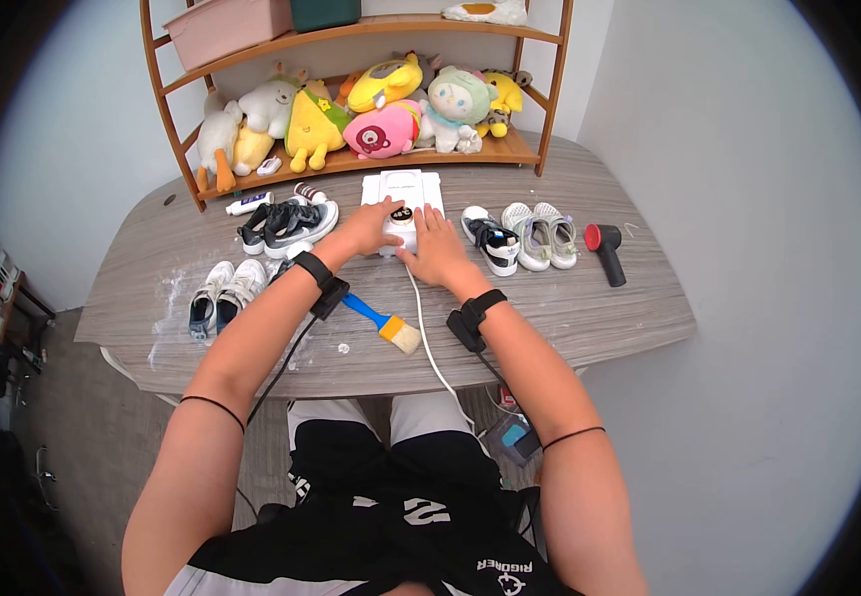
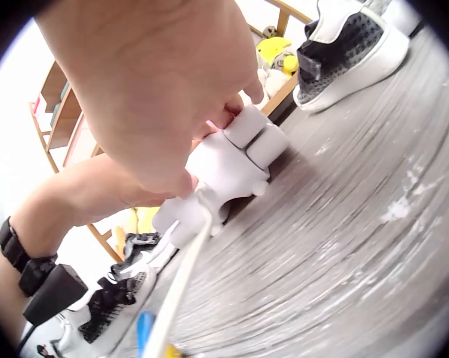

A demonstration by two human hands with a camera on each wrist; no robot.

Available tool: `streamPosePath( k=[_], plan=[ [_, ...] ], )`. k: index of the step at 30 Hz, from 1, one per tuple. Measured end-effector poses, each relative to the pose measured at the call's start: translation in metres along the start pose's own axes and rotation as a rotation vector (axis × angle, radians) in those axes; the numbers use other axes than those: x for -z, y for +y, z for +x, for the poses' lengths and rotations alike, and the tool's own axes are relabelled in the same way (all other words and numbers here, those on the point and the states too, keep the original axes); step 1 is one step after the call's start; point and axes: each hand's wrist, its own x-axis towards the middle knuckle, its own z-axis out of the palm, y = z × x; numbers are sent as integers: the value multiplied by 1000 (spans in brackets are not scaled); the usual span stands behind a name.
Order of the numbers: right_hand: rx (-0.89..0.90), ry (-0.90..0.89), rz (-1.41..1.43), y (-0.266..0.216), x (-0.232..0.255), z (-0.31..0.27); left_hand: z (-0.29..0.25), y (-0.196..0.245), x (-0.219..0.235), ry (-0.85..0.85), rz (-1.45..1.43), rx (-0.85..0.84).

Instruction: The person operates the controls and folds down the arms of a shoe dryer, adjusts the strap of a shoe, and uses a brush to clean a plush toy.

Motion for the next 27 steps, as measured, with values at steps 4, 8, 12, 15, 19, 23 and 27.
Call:
streamPosePath(
  k=[4, 8, 12, 15, 19, 23, 27],
  plan=[
    [42, 33, -44, 0, 3, -3, -21, 2, -2, 214, -231, 5],
    [72, 15, -61, 10, 5, 6, -79, 22, 29, 292, -347, -20],
    [79, 7, -51, 22, 0, 18, -136, 31, 25, 146, -241, -148],
    [68, 9, -33, 28, 0, 30, -166, 28, -22, 127, -136, -197],
    [-4, -66, -115, 16, 13, 29, -174, 35, -32, 19, -137, -147],
    [112, 233, -330, -13, 15, -5, -184, 33, -41, 225, -63, -169],
    [26, -175, 83, -77, 60, -40, -212, 40, 26, 394, 46, 29]
  ],
)
